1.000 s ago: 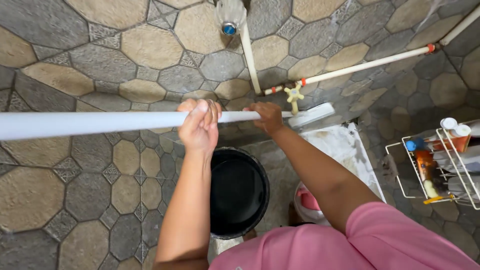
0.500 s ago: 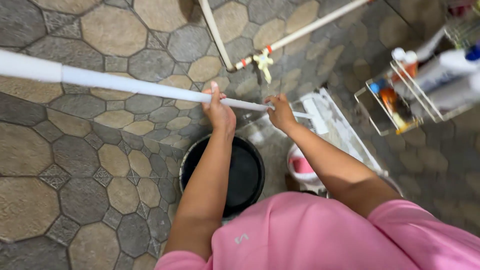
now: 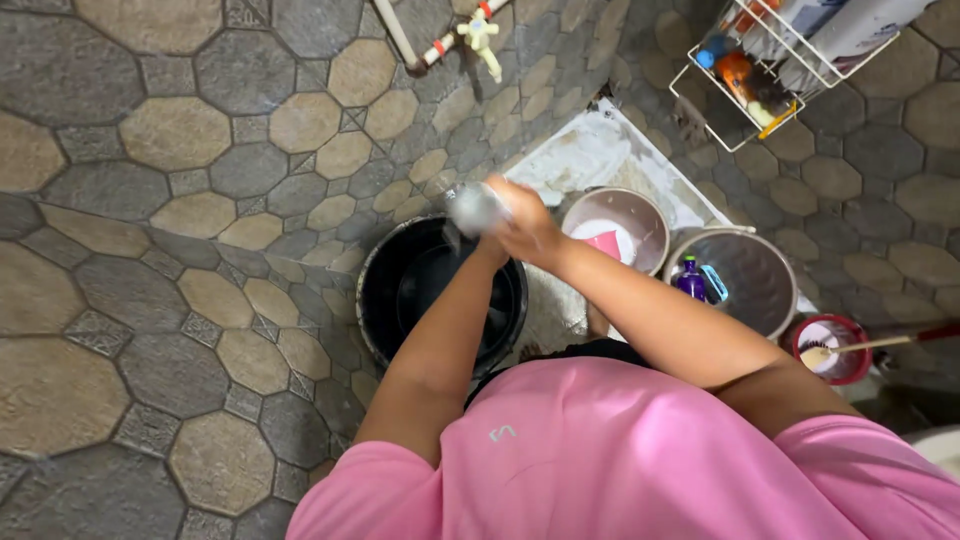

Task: The person cleans buckets and a mop by hand and using a brush in a bathroom, rinsing them with water from a hose and applying soap.

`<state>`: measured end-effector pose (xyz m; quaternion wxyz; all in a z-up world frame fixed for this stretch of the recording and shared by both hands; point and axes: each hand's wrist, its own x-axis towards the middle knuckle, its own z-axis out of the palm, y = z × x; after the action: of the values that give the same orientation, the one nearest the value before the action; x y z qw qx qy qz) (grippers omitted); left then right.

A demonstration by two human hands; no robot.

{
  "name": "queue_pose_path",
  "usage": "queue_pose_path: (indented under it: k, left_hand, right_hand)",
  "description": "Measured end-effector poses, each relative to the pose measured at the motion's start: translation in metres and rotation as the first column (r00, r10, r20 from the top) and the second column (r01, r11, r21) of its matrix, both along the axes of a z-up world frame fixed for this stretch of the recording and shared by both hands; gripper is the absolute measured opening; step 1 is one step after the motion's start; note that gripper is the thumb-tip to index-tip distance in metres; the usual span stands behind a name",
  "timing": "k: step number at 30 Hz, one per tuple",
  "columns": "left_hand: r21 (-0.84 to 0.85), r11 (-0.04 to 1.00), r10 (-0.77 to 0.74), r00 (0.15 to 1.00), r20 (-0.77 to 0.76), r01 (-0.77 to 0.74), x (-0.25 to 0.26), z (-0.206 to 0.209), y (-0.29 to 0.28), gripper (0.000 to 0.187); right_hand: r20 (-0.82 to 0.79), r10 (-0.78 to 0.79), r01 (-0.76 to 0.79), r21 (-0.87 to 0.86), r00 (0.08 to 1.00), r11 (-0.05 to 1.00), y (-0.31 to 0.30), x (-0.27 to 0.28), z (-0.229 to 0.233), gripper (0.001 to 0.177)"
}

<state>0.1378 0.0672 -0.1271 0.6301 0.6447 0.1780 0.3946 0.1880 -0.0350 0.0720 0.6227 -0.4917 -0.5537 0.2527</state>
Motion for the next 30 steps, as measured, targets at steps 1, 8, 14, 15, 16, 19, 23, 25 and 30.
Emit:
queue_pose_path:
  k: [1, 8, 14, 15, 16, 19, 23, 25, 30]
  left_hand:
    - [0.046, 0.998, -0.034, 0.998, -0.050, 0.037, -0.002, 0.001, -0.006, 0.027]
    - [0.303, 0.912, -0.220, 0.953, -0.209, 0.277, -0.007, 0.028, -0.081, 0.023]
    - [0.467, 0.837, -0.193, 0.952, -0.239, 0.287, 0.039, 0.006, -0.139, 0.020]
    - [0.458, 0.851, -0.161, 0.958, -0.238, 0.257, 0.055, -0.001, -0.133, 0.020]
    - [0.414, 0.885, -0.115, 0.962, -0.249, 0.213, 0.075, -0.007, -0.121, 0.019]
    - [0.311, 0.944, -0.026, 0.966, -0.258, 0.108, 0.119, -0.017, -0.103, 0.018]
    - [0.405, 0.904, -0.039, 0.970, -0.242, 0.138, 0.107, -0.015, -0.167, 0.016]
    - [0.445, 0.879, -0.074, 0.971, -0.227, 0.171, 0.094, -0.018, -0.203, 0.015]
    - [0.312, 0.943, -0.030, 0.961, -0.275, 0.119, 0.128, -0.023, -0.163, 0.013]
  right_hand:
    - [0.210, -0.119, 0.125, -0.012, 0.970, 0.992, -0.003, 0.002, -0.014, 0.020]
    - [0.255, -0.219, 0.209, 0.068, 0.942, 0.976, -0.082, 0.028, -0.045, 0.036]
    - [0.235, -0.226, 0.210, 0.092, 0.945, 0.973, -0.125, 0.066, -0.063, 0.035]
    - [0.228, -0.231, 0.214, 0.098, 0.946, 0.972, -0.122, 0.078, -0.068, 0.034]
    - [0.213, -0.234, 0.218, 0.094, 0.949, 0.971, -0.114, 0.095, -0.072, 0.034]
    - [0.141, -0.210, 0.213, -0.005, 0.967, 0.977, -0.108, 0.137, -0.075, 0.034]
    - [0.182, -0.150, 0.148, 0.022, 0.972, 0.989, -0.163, 0.130, -0.068, 0.033]
    - [0.194, -0.154, 0.147, 0.049, 0.969, 0.988, -0.185, 0.127, -0.073, 0.032]
    - [0.156, -0.161, 0.150, 0.077, 0.975, 0.986, -0.154, 0.148, -0.087, 0.031]
